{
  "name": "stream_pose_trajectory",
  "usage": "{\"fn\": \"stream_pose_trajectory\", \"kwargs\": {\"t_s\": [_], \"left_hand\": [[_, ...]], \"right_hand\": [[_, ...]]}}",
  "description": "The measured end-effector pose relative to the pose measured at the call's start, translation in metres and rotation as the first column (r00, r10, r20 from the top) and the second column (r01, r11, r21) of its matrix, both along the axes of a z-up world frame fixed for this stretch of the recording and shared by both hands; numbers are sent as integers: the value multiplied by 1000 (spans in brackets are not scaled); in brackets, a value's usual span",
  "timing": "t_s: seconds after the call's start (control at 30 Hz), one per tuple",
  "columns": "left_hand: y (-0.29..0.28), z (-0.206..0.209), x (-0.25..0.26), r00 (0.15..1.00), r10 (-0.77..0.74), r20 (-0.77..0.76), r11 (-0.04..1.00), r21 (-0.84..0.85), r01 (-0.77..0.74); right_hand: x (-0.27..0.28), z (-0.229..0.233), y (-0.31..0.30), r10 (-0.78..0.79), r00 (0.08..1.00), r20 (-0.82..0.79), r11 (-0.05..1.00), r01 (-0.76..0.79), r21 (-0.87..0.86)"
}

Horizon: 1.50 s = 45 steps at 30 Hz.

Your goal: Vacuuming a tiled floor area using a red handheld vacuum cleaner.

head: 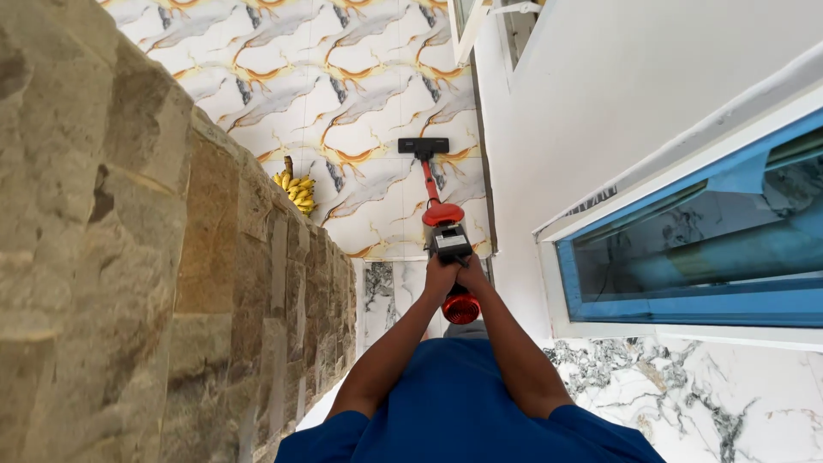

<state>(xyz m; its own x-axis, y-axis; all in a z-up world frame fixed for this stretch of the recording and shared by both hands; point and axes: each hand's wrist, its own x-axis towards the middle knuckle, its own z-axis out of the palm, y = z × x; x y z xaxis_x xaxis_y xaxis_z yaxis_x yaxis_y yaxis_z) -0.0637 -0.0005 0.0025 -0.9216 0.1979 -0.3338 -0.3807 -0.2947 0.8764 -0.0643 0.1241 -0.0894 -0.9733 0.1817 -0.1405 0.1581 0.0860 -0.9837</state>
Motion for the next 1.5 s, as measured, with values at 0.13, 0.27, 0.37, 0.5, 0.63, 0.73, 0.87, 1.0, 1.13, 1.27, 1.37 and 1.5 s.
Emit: {"fn": "stream_pose_trajectory", "kwargs": {"t_s": [0.13, 0.27, 0.37, 0.5, 0.63, 0.73, 0.87, 1.0, 1.13, 1.27, 1.37, 1.5], "left_hand": [[7, -12, -28, 998, -42, -57, 999, 3, 42], [20, -21, -54, 992, -47, -114, 990, 127, 61], [27, -18, -76, 992, -44, -116, 992, 113, 57], [32, -15, -111, 991, -57, -123, 998, -37, 52], [36, -5, -150, 996, -46, -79, 997, -67, 41], [41, -4, -191, 995, -3, -104, 999, 46, 8], [49, 12, -256, 993, 0, -116, 997, -77, -9], [53, 28, -320, 986, 6, -168, 1000, -8, -7], [57, 43, -373, 989, -1, -149, 991, -131, -19], [62, 68, -402, 995, -16, -95, 973, -230, -6], [65, 79, -419, 997, -21, -81, 982, -190, 5], [54, 90, -458, 998, -54, -32, 978, -205, 46]], "right_hand": [[-26, -27, 16, 16, 1000, 14, 999, -16, 38], [-47, -30, 27, 1, 998, 57, 1000, 0, -17], [-66, -39, 38, -36, 996, 76, 997, 41, -66], [-103, -45, 47, -52, 990, 131, 997, 58, -44], [-144, -40, 50, -11, 998, 59, 998, 15, -61], [-187, -25, 49, 8, 1000, -22, 999, -9, -42], [-253, -12, 54, 16, 999, -31, 1000, -16, -12], [-320, 16, 58, 41, 999, -5, 994, -40, 98], [-379, 63, 60, 190, 982, -24, 942, -175, 285], [-404, 81, 62, 94, 994, 62, 961, -107, 254], [-415, 79, 66, 15, 993, 114, 997, -24, 77], [-454, 82, 56, -7, 980, 198, 998, -6, 62]]}}
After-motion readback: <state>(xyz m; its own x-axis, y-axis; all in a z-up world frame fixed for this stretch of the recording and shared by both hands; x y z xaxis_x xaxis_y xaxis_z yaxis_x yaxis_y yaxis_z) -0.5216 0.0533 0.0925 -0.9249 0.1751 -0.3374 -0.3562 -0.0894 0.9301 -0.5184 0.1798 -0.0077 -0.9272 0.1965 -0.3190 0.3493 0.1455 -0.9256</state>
